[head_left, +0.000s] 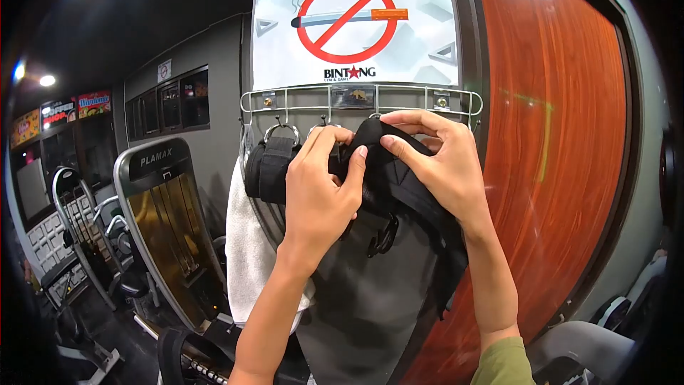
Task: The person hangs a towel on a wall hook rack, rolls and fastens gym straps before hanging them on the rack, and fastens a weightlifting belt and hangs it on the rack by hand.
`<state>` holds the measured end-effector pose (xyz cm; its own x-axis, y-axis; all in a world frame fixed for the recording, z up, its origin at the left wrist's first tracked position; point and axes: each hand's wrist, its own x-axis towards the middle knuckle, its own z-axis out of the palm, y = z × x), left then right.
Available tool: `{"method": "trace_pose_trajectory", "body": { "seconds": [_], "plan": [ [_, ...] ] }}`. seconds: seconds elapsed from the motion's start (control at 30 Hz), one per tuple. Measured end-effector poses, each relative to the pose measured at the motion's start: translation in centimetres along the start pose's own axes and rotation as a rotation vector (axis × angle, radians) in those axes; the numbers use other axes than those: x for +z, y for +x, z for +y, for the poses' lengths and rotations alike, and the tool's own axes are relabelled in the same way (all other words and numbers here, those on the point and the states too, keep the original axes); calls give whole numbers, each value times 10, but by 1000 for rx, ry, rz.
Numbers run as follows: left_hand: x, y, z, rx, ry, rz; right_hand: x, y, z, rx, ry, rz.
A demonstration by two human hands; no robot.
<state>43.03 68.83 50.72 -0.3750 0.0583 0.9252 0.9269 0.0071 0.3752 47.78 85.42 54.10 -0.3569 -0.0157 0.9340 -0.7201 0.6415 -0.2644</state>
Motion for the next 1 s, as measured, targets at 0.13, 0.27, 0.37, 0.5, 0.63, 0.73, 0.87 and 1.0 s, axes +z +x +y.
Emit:
{"method": "trace_pose_trajectory", "body": {
  "seconds": [0.13,0.27,0.37,0.5,0.63,0.73,0.87,1.0],
  "plan": [
    [3,1,1,-4,49,16,2,3,8,4,5,0],
    [5,1,-2,-10,78,48,4,1,9,6,12,26],
    [6,3,-13,47,149,58,4,1,5,22,-18,36],
    [8,5,-7,46,204,76,7,1,8,-40,-70,76],
    [9,4,-8,42,233,84,8,-1,8,-52,-107,98],
    [10,1,-3,17,222,113,8,-3,9,-41,-135,87],
    [6,-2,-2,-14,202,64,8,-10,10,-81,-183,88],
    [2,-8,6,-123,173,-5,8,-17,11,-90,-206,46]
  ]
}}
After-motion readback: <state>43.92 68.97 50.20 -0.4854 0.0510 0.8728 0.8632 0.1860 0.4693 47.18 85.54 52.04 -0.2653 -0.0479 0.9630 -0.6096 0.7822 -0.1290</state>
